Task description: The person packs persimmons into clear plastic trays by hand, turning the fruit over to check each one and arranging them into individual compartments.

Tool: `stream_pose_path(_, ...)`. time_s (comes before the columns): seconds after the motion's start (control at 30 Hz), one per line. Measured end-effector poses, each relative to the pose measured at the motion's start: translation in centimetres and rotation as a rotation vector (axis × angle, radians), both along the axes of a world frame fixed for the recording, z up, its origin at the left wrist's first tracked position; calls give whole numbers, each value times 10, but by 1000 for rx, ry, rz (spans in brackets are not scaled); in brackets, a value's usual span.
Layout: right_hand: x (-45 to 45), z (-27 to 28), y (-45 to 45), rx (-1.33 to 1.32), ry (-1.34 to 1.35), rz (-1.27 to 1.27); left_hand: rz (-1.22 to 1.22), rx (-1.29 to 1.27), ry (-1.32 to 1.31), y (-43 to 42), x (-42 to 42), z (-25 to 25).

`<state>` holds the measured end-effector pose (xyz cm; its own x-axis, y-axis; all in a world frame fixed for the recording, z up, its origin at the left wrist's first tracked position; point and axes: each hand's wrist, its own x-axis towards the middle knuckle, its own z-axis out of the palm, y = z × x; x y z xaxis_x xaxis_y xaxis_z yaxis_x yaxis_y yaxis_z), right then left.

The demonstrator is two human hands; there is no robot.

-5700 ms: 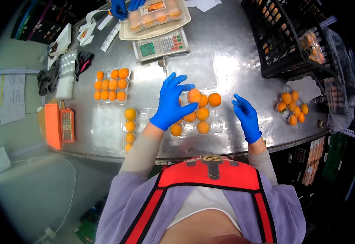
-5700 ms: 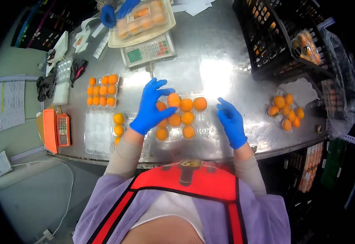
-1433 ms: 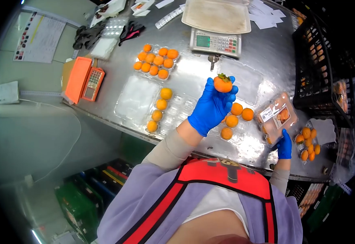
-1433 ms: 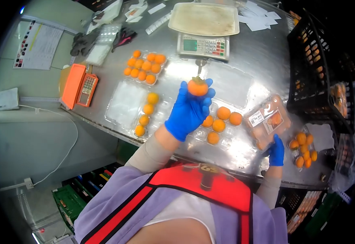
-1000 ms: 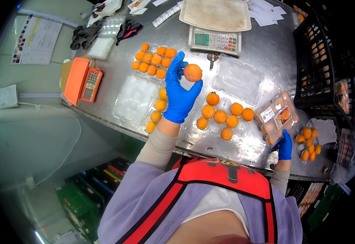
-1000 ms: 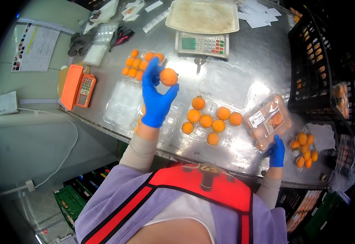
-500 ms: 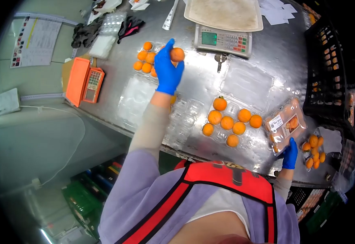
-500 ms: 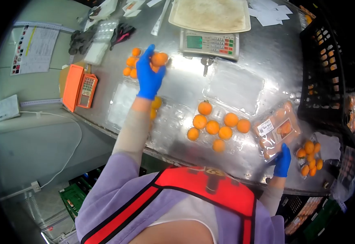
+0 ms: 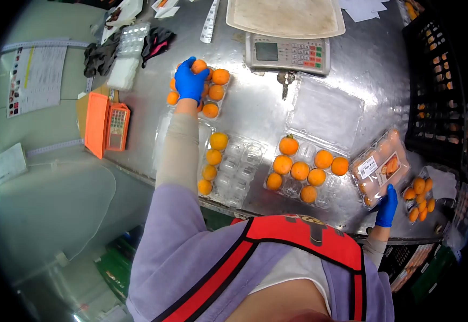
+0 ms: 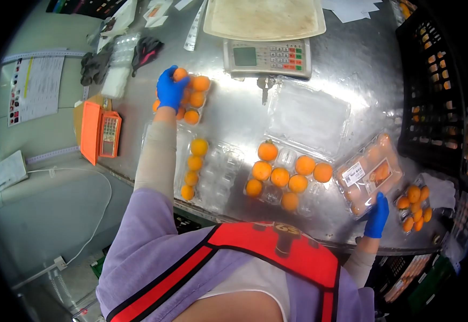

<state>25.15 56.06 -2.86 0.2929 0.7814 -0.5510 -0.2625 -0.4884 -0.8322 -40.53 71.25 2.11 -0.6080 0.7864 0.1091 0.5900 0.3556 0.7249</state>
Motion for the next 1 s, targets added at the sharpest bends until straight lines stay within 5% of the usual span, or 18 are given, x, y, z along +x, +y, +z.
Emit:
stream_pose_path(0.2, -3, 2, -1, 14, -45, -10, -35, -130, 63, 5, -6, 10)
stream_pose_path(0.33, 8, 6, -1, -7, -101, 28, -437, 110, -459, -3, 55, 68)
stream_pose_path(0.4, 10, 37, 16, -386, -535, 359, -614, 211, -612, -16, 99, 99)
stream_pose_path(0.43, 5, 44, 17, -392, -544, 348, -702, 269, -618, -22, 114, 103)
stream_pose_path(0.5, -8, 61, 22, 107, -1205, 288, -800, 314, -717, -33, 144, 108)
stream_pose_path(0.7, -104, 125, 78, 492, -457, 391, -778, 292, -979, -51, 202, 106)
stream_pose_path(0.77, -147, 138, 82, 444, 2, 501, -784, 290, -1001, -56, 214, 105)
stream_pose_path(0.9, -213, 161, 91, 456, 361, 680, -793, 307, -1050, -61, 234, 101)
stream_pose_path(1.0, -236, 152, 95, 447, 577, 623, -924, 293, -647, -63, 240, 100)
